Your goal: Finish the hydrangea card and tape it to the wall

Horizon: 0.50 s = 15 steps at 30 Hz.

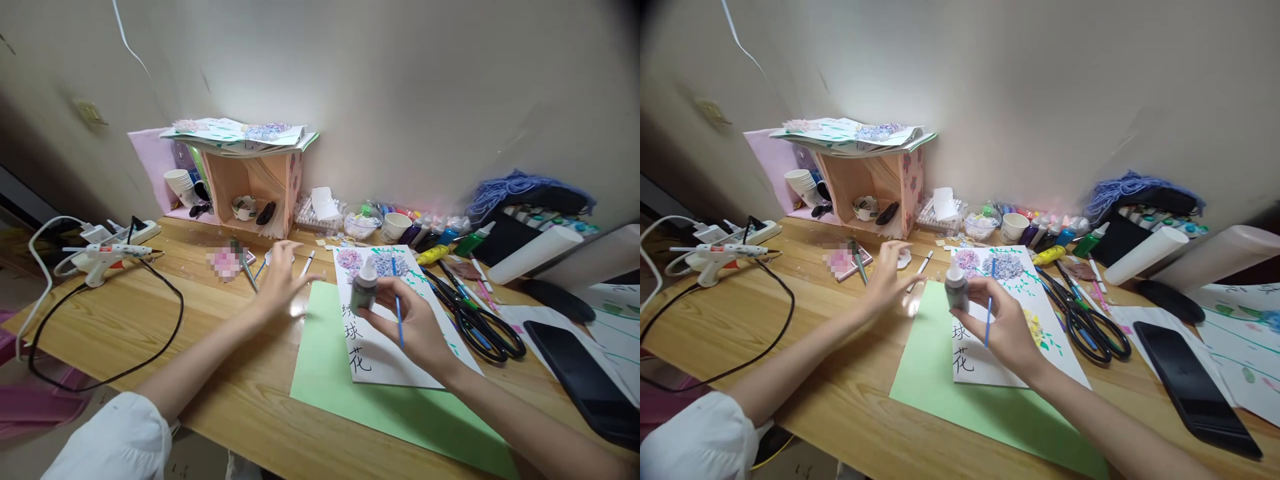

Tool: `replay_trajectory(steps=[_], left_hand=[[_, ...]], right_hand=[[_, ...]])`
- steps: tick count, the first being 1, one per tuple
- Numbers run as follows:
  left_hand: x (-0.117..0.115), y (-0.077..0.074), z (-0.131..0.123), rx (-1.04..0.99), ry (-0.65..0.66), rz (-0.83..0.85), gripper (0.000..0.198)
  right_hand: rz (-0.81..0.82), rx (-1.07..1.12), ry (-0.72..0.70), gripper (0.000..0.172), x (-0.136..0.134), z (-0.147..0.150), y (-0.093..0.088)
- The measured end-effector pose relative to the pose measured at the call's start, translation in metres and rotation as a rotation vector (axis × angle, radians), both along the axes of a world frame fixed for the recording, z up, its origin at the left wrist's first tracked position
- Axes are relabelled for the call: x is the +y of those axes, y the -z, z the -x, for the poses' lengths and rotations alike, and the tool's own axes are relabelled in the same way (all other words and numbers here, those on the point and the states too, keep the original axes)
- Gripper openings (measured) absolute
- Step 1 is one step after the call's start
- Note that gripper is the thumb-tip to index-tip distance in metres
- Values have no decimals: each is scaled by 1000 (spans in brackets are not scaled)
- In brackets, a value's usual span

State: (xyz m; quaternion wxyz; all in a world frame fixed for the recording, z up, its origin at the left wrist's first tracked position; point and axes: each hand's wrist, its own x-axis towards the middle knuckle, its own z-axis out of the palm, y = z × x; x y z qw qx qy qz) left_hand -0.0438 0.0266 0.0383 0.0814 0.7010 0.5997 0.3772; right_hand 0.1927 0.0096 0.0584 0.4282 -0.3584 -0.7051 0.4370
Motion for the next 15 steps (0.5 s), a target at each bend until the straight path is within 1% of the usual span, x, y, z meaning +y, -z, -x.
replay_trajectory(steps=[1,2,4,6,10,13,15], left_hand=[[12,3,12,176,-127,47,61],[23,6,24,336,-219,136,63],[40,12,41,405,-264,202,60],[48,16,49,427,-261,242,53],[51,21,51,443,-212,262,44],[50,18,53,410,-157,244,41],[45,14,52,373,-145,206,43]], right_hand=[[-7,1,25,31,-2,-8,-3],[-13,0,46,29,-4,-15,-6],[-24,-9,81,27,-8,-30,-11],[-35,-30,118,25,-13,-44,-13],[-46,-106,224,24,-21,-64,-11],[-46,-124,290,24,-27,-74,-5],[-52,-116,336,24,-30,-77,-2]])
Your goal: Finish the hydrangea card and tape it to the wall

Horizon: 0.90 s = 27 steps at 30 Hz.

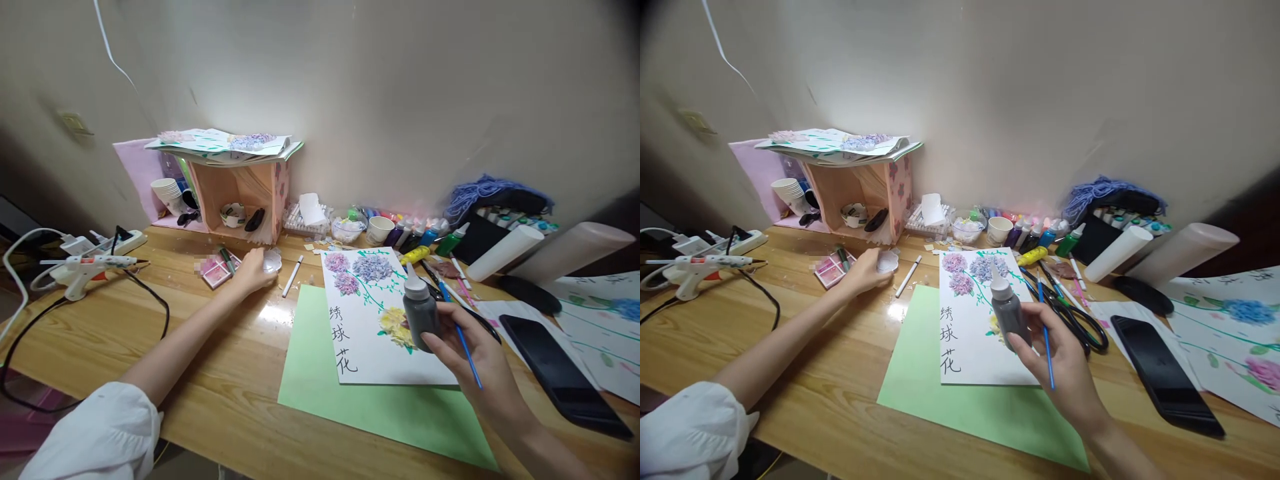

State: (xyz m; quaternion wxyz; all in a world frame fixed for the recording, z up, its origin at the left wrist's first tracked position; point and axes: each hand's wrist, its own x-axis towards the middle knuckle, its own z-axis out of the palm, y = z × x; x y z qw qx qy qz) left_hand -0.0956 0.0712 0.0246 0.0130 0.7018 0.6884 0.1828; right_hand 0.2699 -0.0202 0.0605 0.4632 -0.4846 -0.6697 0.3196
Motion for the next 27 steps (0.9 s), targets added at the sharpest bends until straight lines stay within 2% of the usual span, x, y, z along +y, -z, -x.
replay_trajectory(steps=[3,5,8,11,18,23,27], left_hand=[[-19,-7,-12,-70,31,-72,55],[-38,-8,-26,-169,151,-76,60],[-66,-2,-49,-273,353,9,65],[-83,6,-61,-327,442,76,68],[-88,17,-55,-458,472,143,79],[-87,21,-56,-526,461,142,80],[-88,22,-59,-527,446,148,76]], right_hand=[[-8,-10,13,23,1,-1,2],[-8,-51,-24,22,6,2,3],[6,-126,-102,24,19,12,4],[61,-183,-195,25,32,24,7],[68,-427,-404,24,56,40,8],[70,-543,-440,16,67,49,8],[59,-544,-440,15,73,55,12]])
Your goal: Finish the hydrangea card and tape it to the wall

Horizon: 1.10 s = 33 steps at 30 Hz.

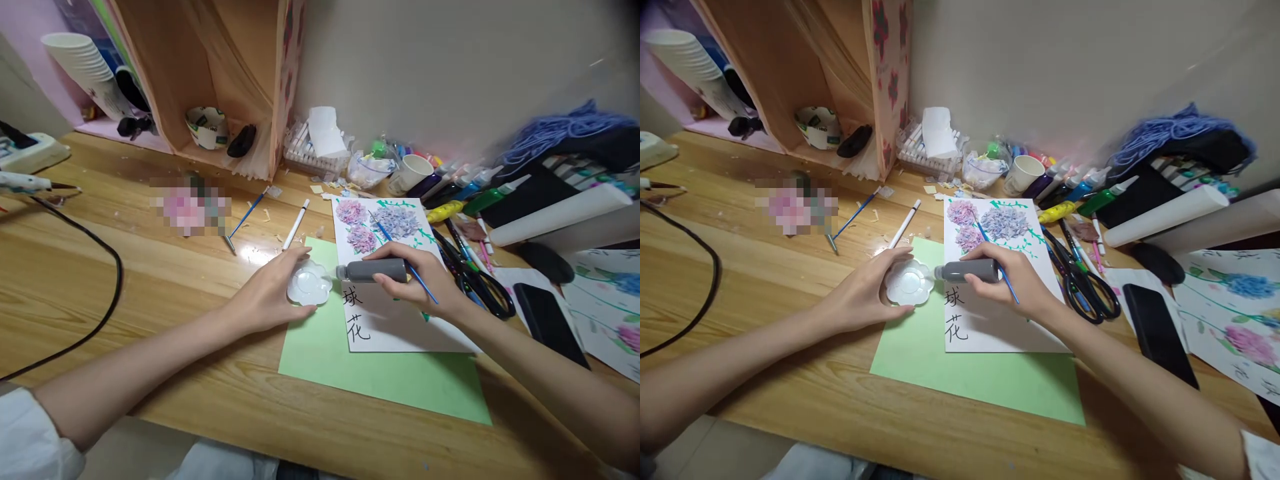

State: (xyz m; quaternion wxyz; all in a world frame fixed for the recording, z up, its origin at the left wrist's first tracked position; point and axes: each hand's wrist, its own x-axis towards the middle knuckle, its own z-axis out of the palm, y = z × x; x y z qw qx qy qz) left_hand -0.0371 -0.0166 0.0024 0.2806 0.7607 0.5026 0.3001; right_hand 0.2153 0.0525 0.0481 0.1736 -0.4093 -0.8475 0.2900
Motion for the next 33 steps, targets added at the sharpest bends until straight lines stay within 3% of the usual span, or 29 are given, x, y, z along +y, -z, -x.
replay_trajectory(steps=[12,33], left_hand=[[0,4,-1,-19,2,-6,77],[-2,4,-2,-1,7,-4,77]], right_hand=[[-68,59,85,22,10,18,-3],[-258,27,57,25,14,36,-7]])
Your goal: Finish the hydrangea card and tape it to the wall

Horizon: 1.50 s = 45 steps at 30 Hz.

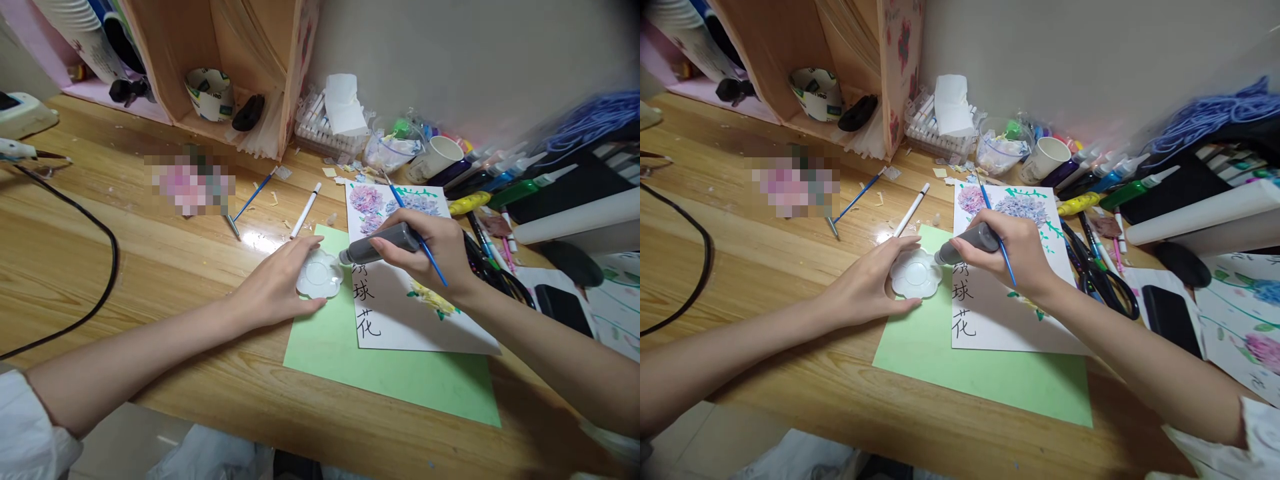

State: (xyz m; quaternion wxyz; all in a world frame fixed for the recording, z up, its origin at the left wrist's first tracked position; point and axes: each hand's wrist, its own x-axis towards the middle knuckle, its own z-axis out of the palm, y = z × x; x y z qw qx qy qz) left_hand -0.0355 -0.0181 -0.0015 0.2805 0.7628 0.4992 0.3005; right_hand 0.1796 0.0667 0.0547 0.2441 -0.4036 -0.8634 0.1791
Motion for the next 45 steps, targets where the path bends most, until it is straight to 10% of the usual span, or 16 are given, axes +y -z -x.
replay_trajectory(steps=[45], left_hand=[[-1,0,0,25,0,-7,73]], right_hand=[[-63,35,-56,35,3,4,4]])
